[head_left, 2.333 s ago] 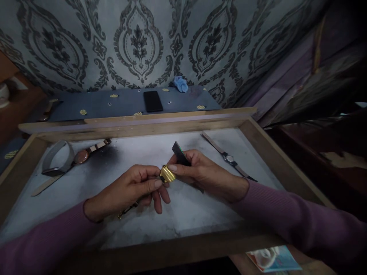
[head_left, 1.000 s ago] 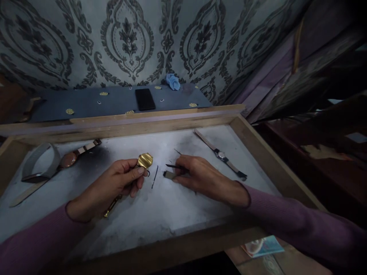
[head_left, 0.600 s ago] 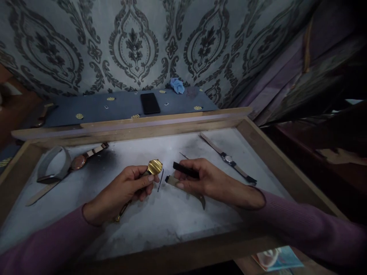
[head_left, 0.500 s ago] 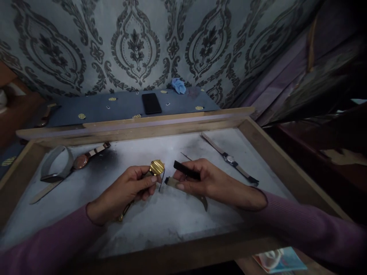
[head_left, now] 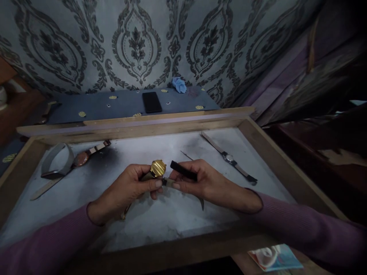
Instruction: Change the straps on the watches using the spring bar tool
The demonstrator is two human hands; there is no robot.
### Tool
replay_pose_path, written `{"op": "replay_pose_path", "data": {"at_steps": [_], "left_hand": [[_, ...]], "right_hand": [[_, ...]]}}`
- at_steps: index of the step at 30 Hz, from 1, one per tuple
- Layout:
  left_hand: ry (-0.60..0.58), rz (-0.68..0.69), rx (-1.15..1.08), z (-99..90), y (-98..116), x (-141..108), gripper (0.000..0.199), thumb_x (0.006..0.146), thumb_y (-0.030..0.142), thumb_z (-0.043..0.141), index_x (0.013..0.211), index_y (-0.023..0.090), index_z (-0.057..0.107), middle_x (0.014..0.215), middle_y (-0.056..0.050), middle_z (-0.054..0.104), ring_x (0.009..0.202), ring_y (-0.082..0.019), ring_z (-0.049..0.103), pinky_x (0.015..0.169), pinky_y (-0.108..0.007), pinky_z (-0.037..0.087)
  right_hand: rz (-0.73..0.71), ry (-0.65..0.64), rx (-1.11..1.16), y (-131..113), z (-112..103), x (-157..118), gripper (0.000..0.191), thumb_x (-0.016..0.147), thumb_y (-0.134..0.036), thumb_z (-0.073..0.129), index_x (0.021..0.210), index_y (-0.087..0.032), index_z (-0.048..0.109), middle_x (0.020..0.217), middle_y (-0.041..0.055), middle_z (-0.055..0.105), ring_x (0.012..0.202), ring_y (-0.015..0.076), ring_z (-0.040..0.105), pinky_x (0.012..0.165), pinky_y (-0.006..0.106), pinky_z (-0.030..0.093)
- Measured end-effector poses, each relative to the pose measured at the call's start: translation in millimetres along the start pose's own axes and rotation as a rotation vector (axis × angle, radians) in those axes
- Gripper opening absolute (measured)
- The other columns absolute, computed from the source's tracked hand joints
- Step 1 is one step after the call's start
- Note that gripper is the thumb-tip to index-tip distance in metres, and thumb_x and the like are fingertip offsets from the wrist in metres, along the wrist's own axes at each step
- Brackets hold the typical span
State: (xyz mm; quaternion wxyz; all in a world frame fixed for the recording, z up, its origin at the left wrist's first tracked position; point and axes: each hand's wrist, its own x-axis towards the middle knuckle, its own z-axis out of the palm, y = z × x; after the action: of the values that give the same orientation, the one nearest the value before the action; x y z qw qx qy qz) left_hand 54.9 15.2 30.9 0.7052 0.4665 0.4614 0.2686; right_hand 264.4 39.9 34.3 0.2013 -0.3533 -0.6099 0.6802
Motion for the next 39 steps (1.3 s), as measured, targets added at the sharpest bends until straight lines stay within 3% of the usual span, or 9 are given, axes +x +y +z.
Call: {"op": "replay_pose_path", "data": {"at_steps": [6,15,24,31,39], "left_hand": [[0.025,0.024,0.070,1.7,2.7,-0.2,0.015,0.076,0.026,0.067,0.084,0.013,0.069,0.071,0.000,0.063,0.060,-0.009,0.052,0.059,-0.021,0.042],[-0.074,0.044,-0.030,7.2,6.6,-5.2,0.018,0.078,0.021,0.067,0.093,0.014,0.072,0.074,-0.001,0.064,0.062,-0.008,0.052,0.055,-0.018,0.044],[-0.189,0.066,-0.147,2.3,2.8,-3.6,0.017,0.081,0.024,0.068,0.093,0.013,0.071,0.076,-0.002,0.064,0.065,-0.007,0.055,0.054,-0.015,0.046],[-0.179,0.095,-0.060,4.0,6.7,-5.5,0.020,0.082,0.026,0.067,0.097,0.014,0.070,0.081,-0.001,0.063,0.070,-0.009,0.054,0.056,-0.016,0.048],[-0.169,0.064,-0.054,1.5,5.3,-6.5,0.016,0.082,0.025,0.065,0.089,0.011,0.069,0.067,0.002,0.059,0.054,-0.005,0.052,0.054,-0.017,0.044]], "right_hand": [[-0.016,0.021,-0.004,-0.7,4.3,0.1,0.028,0.080,-0.040,0.068,0.083,-0.013,0.061,0.070,-0.0016,0.052,0.061,0.0075,0.042,0.054,0.021,0.036],[-0.078,-0.125,0.106,-0.4,6.1,1.4,0.014,0.086,-0.025,0.063,0.088,-0.012,0.066,0.085,0.0036,0.066,0.082,0.0117,0.059,0.078,0.026,0.046],[-0.109,-0.175,0.187,-0.9,4.5,1.7,0.005,0.085,-0.016,0.063,0.085,-0.011,0.063,0.084,0.0036,0.067,0.080,0.0094,0.063,0.075,0.022,0.051],[-0.138,-0.112,0.008,3.2,2.1,0.9,0.010,0.084,-0.020,0.066,0.085,-0.010,0.064,0.073,0.0006,0.062,0.069,0.0073,0.057,0.065,0.019,0.047],[-0.138,-0.193,0.061,-0.7,4.1,2.4,0.009,0.087,-0.016,0.060,0.092,-0.011,0.065,0.084,0.0016,0.062,0.076,0.0066,0.058,0.070,0.018,0.050]]}}
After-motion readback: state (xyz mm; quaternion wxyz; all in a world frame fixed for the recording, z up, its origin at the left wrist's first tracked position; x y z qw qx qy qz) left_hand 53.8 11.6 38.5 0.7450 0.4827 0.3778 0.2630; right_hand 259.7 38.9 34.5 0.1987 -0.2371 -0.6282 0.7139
